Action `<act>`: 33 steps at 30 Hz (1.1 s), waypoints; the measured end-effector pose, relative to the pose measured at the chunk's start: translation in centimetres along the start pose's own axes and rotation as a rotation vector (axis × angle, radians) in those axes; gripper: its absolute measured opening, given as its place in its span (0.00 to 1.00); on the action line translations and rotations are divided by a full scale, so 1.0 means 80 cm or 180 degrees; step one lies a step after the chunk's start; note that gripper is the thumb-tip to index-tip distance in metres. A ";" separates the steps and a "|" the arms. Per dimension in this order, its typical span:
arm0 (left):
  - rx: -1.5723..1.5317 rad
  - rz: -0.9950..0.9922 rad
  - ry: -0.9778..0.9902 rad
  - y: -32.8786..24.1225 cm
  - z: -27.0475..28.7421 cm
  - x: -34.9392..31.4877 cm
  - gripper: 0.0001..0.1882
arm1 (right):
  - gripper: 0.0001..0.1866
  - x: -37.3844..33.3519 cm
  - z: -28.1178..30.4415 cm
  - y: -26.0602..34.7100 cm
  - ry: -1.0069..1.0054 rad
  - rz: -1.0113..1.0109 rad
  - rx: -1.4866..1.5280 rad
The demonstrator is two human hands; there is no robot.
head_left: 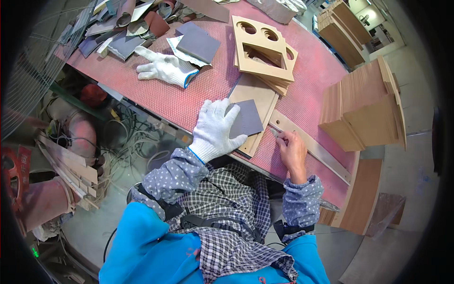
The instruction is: Sanding the surfaces and edges of a wooden frame/component using sandpaper.
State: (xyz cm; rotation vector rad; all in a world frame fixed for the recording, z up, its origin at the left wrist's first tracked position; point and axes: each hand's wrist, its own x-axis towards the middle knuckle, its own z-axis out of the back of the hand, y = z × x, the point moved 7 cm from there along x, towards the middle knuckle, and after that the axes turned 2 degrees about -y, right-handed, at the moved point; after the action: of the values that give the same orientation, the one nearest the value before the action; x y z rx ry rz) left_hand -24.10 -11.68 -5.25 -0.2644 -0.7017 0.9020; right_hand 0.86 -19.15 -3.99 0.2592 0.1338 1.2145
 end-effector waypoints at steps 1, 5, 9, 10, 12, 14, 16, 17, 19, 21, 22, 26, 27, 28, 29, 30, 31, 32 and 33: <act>0.0005 0.0006 -0.0016 0.000 0.000 0.000 0.44 | 0.08 -0.001 0.000 -0.001 -0.0027 -0.0006 -0.0042; -0.0043 -0.0024 0.0024 -0.001 -0.002 -0.003 0.44 | 0.09 -0.001 0.002 -0.006 -0.0027 -0.0179 0.0075; -0.0080 0.0004 0.0103 0.001 -0.003 -0.005 0.44 | 0.10 -0.001 0.000 -0.005 0.0096 -0.0216 -0.0082; -0.0088 0.0001 0.0053 0.000 -0.002 -0.003 0.44 | 0.10 0.001 0.002 -0.007 0.0106 -0.0227 -0.0094; -0.0147 0.0037 0.0079 -0.002 -0.003 -0.002 0.44 | 0.10 0.002 0.002 -0.011 0.0153 -0.0229 -0.0124; -0.0237 0.0063 0.0086 -0.005 -0.002 0.000 0.43 | 0.11 0.004 0.006 -0.014 0.0195 -0.0134 -0.0191; -0.0257 0.0070 0.0067 -0.004 -0.003 -0.001 0.44 | 0.12 0.002 0.008 -0.011 0.0301 -0.0015 -0.0293; -0.0280 0.0056 0.0026 -0.004 -0.003 -0.002 0.44 | 0.12 0.001 0.008 -0.010 0.0325 -0.0008 -0.0285; -0.0279 0.0068 -0.0021 -0.003 0.000 -0.002 0.45 | 0.10 -0.004 0.007 -0.008 0.0346 -0.0062 0.0325; -0.0380 0.0113 0.0000 -0.002 0.003 -0.001 0.46 | 0.10 -0.010 0.013 -0.003 0.0351 -0.0025 0.0293; -0.0343 0.0135 -0.0007 -0.002 0.005 0.000 0.46 | 0.09 -0.010 0.018 0.002 0.0331 -0.0006 0.0248; -0.0284 0.0122 -0.0066 -0.002 0.004 -0.001 0.46 | 0.09 -0.003 0.038 0.056 0.0229 -0.0018 0.0667; -0.0294 0.0121 -0.0115 -0.003 0.003 -0.001 0.46 | 0.08 0.002 0.037 0.077 0.0196 0.0258 0.0797; -0.0257 0.0108 -0.0130 -0.005 0.002 0.000 0.46 | 0.08 0.007 0.036 0.096 0.0161 0.0539 0.0927; -0.0272 0.0124 -0.0193 -0.004 0.001 -0.001 0.45 | 0.08 0.013 0.028 0.103 0.0149 0.0563 0.0964; -0.0288 0.0154 -0.0254 -0.003 0.002 -0.002 0.45 | 0.08 0.018 0.017 0.119 0.0151 0.0890 0.0729; -0.0246 0.0164 -0.0262 -0.001 0.001 -0.003 0.45 | 0.08 0.021 0.009 0.134 0.0152 0.1216 0.0490; -0.0344 0.0192 -0.0281 0.000 0.000 -0.002 0.44 | 0.08 0.025 0.002 0.145 0.0238 0.1386 0.0177; -0.0447 0.0223 -0.0300 0.001 -0.002 -0.002 0.44 | 0.08 0.029 -0.001 0.151 0.0231 0.1419 0.0196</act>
State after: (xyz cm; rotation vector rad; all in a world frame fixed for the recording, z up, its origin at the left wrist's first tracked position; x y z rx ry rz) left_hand -24.14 -11.71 -5.45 -0.3750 -0.8491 0.9376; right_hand -9.31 -13.10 -0.78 0.3086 0.1828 1.6652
